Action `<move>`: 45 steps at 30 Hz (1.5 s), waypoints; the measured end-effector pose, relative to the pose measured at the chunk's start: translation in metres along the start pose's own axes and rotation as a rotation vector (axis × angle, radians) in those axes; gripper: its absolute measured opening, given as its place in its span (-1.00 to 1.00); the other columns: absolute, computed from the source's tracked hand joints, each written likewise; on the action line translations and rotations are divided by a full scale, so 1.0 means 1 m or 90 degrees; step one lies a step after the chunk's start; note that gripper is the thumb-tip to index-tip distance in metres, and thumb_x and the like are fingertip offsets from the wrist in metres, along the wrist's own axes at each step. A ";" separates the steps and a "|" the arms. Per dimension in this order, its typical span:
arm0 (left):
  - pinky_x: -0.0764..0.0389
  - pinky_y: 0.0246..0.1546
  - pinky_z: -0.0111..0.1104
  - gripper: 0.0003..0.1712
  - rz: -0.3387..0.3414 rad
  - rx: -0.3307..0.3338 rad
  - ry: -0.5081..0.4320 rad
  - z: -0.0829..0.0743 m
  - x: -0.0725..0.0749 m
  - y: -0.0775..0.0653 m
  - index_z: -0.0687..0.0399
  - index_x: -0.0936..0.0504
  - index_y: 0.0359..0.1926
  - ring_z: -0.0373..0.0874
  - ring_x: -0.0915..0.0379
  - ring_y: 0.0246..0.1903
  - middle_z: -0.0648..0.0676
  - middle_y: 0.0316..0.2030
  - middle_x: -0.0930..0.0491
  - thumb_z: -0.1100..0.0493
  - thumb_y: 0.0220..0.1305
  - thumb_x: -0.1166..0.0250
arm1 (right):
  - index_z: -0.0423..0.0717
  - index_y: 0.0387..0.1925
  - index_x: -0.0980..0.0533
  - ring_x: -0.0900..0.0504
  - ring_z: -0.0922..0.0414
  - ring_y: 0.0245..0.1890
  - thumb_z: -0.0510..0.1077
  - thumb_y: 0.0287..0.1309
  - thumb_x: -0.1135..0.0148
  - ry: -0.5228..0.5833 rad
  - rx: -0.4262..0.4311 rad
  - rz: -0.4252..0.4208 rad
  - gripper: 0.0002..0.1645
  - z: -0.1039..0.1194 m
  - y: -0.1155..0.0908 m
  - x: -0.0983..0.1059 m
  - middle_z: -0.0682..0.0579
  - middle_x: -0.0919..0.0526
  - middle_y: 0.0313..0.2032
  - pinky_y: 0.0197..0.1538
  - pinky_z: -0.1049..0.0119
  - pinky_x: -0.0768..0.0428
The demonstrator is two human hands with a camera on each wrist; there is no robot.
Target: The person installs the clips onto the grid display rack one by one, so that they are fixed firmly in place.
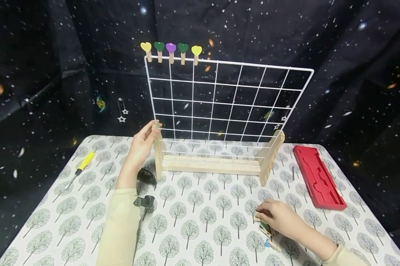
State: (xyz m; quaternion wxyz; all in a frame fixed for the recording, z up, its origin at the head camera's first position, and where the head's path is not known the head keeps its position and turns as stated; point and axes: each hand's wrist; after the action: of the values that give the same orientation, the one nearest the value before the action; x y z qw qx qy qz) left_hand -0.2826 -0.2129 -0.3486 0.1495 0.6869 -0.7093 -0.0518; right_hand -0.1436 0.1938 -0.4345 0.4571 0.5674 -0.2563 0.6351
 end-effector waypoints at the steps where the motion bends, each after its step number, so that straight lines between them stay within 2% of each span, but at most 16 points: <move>1: -0.14 0.22 -0.24 -0.42 0.001 0.001 0.000 -0.002 -0.001 -0.002 -0.04 -0.17 0.25 -0.14 -0.18 0.17 0.04 0.13 -0.34 -0.04 0.22 -0.01 | 0.06 -0.46 -0.58 -0.44 0.42 -0.52 -0.05 -0.11 -0.29 -0.004 -0.013 0.000 -0.89 0.000 0.000 0.000 0.34 -0.48 -0.53 -0.44 0.46 -0.51; 7: -0.14 0.21 -0.19 -0.43 0.006 -0.009 0.009 -0.010 -0.003 -0.006 0.04 -0.16 0.25 -0.08 -0.18 0.17 0.10 0.14 -0.33 -0.01 0.25 0.01 | 0.10 -0.52 -0.56 -0.49 0.38 -0.54 -0.09 -0.12 -0.29 -0.084 -0.002 -0.034 -0.96 -0.001 -0.001 -0.001 0.38 -0.48 -0.58 -0.44 0.42 -0.54; 11: -0.12 0.22 -0.20 -0.42 0.009 -0.011 -0.001 -0.006 -0.002 -0.004 0.02 -0.16 0.25 -0.09 -0.17 0.17 0.09 0.14 -0.33 -0.02 0.24 0.01 | 0.08 -0.48 -0.51 -0.43 0.42 -0.60 -0.08 0.03 -0.17 -0.070 0.000 -0.043 -0.96 -0.002 0.001 0.000 0.38 -0.45 -0.63 -0.49 0.44 -0.52; 15: -0.13 0.22 -0.21 -0.42 0.008 -0.015 0.002 0.004 0.001 0.002 -0.07 -0.18 0.24 -0.15 -0.18 0.17 0.03 0.13 -0.34 -0.08 0.22 0.00 | 0.10 -0.36 -0.47 -0.39 0.46 -0.58 -0.12 0.13 -0.07 -0.012 -0.002 -0.034 -0.95 -0.004 0.004 0.001 0.35 -0.47 -0.57 -0.50 0.43 -0.49; 20: -0.14 0.21 -0.22 -0.41 0.004 -0.021 0.016 0.012 0.002 0.006 -0.14 -0.18 0.24 -0.17 -0.18 0.16 -0.01 0.13 -0.35 -0.13 0.20 0.01 | 0.14 -0.29 -0.45 -0.44 0.40 -0.39 -0.10 0.25 0.12 0.101 -0.029 -0.016 -0.82 -0.003 0.006 0.002 0.34 -0.49 -0.37 -0.28 0.37 -0.51; 21: -0.14 0.22 -0.22 -0.41 0.003 -0.019 0.014 0.011 0.002 0.005 -0.13 -0.18 0.24 -0.17 -0.18 0.16 -0.01 0.12 -0.35 -0.12 0.20 0.01 | 0.16 -0.30 -0.45 -0.44 0.40 -0.37 -0.07 0.26 0.14 0.120 -0.036 -0.012 -0.81 -0.002 0.006 0.002 0.34 -0.48 -0.36 -0.26 0.38 -0.51; 24: -0.13 0.22 -0.21 -0.42 0.004 -0.014 0.011 0.002 0.001 0.001 -0.06 -0.17 0.25 -0.14 -0.17 0.17 0.03 0.14 -0.34 -0.06 0.23 0.01 | 0.17 -0.32 -0.42 -0.46 0.40 -0.45 0.02 0.22 0.09 0.182 -0.030 0.013 -0.85 0.001 0.008 0.003 0.32 -0.44 -0.42 -0.37 0.43 -0.50; 28: -0.12 0.22 -0.21 -0.43 0.006 -0.013 0.015 -0.009 -0.001 -0.005 0.03 -0.15 0.25 -0.11 -0.15 0.18 0.08 0.14 -0.32 -0.02 0.26 0.03 | 0.17 -0.31 -0.40 -0.44 0.40 -0.51 -0.01 0.14 -0.05 0.229 0.031 0.025 -0.93 0.003 0.010 0.005 0.31 -0.41 -0.40 -0.44 0.48 -0.48; 31: -0.12 0.22 -0.21 -0.42 0.005 -0.013 0.018 -0.011 -0.002 -0.005 0.03 -0.16 0.25 -0.10 -0.16 0.18 0.08 0.14 -0.32 -0.03 0.25 0.02 | 0.16 -0.28 -0.46 -0.42 0.42 -0.42 -0.05 0.10 -0.10 0.203 0.079 -0.021 -0.89 0.004 0.013 0.006 0.37 -0.43 -0.35 -0.37 0.46 -0.49; 33: -0.12 0.22 -0.20 -0.43 0.005 -0.012 0.016 -0.011 -0.001 -0.005 0.04 -0.16 0.25 -0.09 -0.17 0.17 0.09 0.14 -0.33 -0.02 0.25 0.02 | 0.17 -0.26 -0.50 -0.38 0.43 -0.42 -0.07 0.08 -0.13 0.177 0.110 -0.062 -0.85 0.005 0.018 0.010 0.39 -0.41 -0.37 -0.38 0.48 -0.46; 39: -0.12 0.22 -0.19 -0.44 0.008 -0.011 0.013 -0.010 -0.001 -0.005 0.04 -0.17 0.25 -0.08 -0.17 0.17 0.09 0.14 -0.33 0.00 0.26 0.03 | -0.06 -0.16 -0.55 -0.23 0.42 -0.55 -0.19 -0.05 -0.23 0.166 0.195 -0.194 -0.68 0.016 0.049 0.035 0.30 -0.34 -0.48 -0.52 0.64 -0.31; 43: -0.12 0.22 -0.18 -0.44 0.006 -0.008 0.014 -0.010 -0.001 -0.005 0.03 -0.17 0.25 -0.09 -0.17 0.17 0.08 0.14 -0.33 -0.01 0.26 0.03 | -0.15 -0.16 -0.55 -0.27 0.41 -0.59 -0.27 -0.14 -0.28 0.185 0.222 -0.262 -0.63 0.027 0.076 0.060 0.18 -0.52 -0.46 -0.59 0.69 -0.29; 45: -0.11 0.22 -0.18 -0.44 0.009 -0.009 0.014 -0.010 -0.001 -0.005 0.04 -0.17 0.25 -0.08 -0.17 0.17 0.09 0.14 -0.32 -0.01 0.26 0.03 | -0.18 -0.18 -0.55 -0.43 0.37 -0.52 -0.31 -0.16 -0.29 0.195 0.213 -0.277 -0.63 0.037 0.088 0.076 0.07 -0.61 -0.39 -0.45 0.70 -0.40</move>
State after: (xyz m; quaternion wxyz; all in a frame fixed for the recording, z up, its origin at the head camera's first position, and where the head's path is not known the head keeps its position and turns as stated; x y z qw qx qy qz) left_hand -0.2746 -0.2105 -0.3405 0.1626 0.6816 -0.7118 -0.0483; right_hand -0.1979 0.1444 -0.3369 0.5158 0.5741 0.0515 0.6338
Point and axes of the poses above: each hand's wrist, its own y-axis towards the middle knuckle, its own x-axis out of the back of the hand, z = x × y
